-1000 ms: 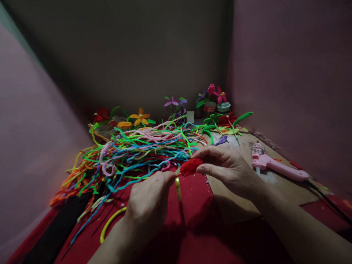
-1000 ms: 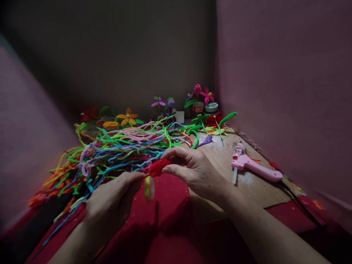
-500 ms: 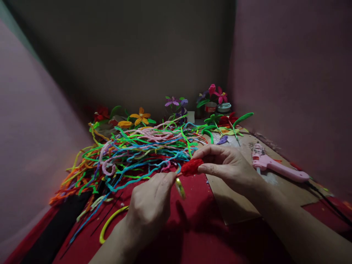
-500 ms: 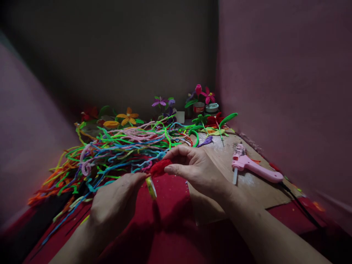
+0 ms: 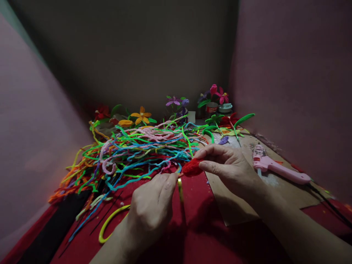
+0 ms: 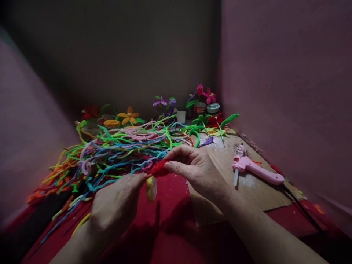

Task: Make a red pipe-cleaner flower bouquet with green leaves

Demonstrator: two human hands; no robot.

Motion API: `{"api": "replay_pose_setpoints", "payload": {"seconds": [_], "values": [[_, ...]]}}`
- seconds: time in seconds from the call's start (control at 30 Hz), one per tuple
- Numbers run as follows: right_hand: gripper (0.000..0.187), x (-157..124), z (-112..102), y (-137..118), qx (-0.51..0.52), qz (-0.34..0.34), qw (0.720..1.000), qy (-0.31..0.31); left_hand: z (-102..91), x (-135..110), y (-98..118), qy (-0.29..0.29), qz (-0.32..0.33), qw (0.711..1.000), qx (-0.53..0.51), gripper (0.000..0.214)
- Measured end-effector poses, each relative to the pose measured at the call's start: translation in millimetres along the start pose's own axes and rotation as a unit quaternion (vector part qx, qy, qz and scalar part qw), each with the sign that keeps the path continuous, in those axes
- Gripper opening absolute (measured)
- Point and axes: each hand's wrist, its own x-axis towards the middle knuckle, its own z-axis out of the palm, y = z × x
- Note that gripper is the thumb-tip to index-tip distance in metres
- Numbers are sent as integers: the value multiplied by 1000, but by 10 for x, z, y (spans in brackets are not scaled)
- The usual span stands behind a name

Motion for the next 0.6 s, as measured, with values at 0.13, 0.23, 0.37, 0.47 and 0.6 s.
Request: {"api": "replay_pose_setpoints", "payload": {"seconds": [0.13, 0.23, 0.37, 0.47, 0.6], "values": [[11, 1, -4, 1, 11, -2, 1000, -10, -30, 0, 22, -6, -1, 1000, -10, 31], [7, 5, -2, 0, -6, -17, 1000, 1, -34, -10, 31, -8, 0, 1000, -15, 31], [9, 9, 3, -8, -12, -9, 1000, -4, -27, -15, 32, -18, -7, 1000, -13, 31], [10, 6, 3, -26, -28, -3, 1000, -10, -35, -6, 32, -14, -8, 1000, -22, 32], [8, 3, 6, -51, -59, 0, 998, -17, -48, -2, 34, -3, 1, 999, -35, 34]]}}
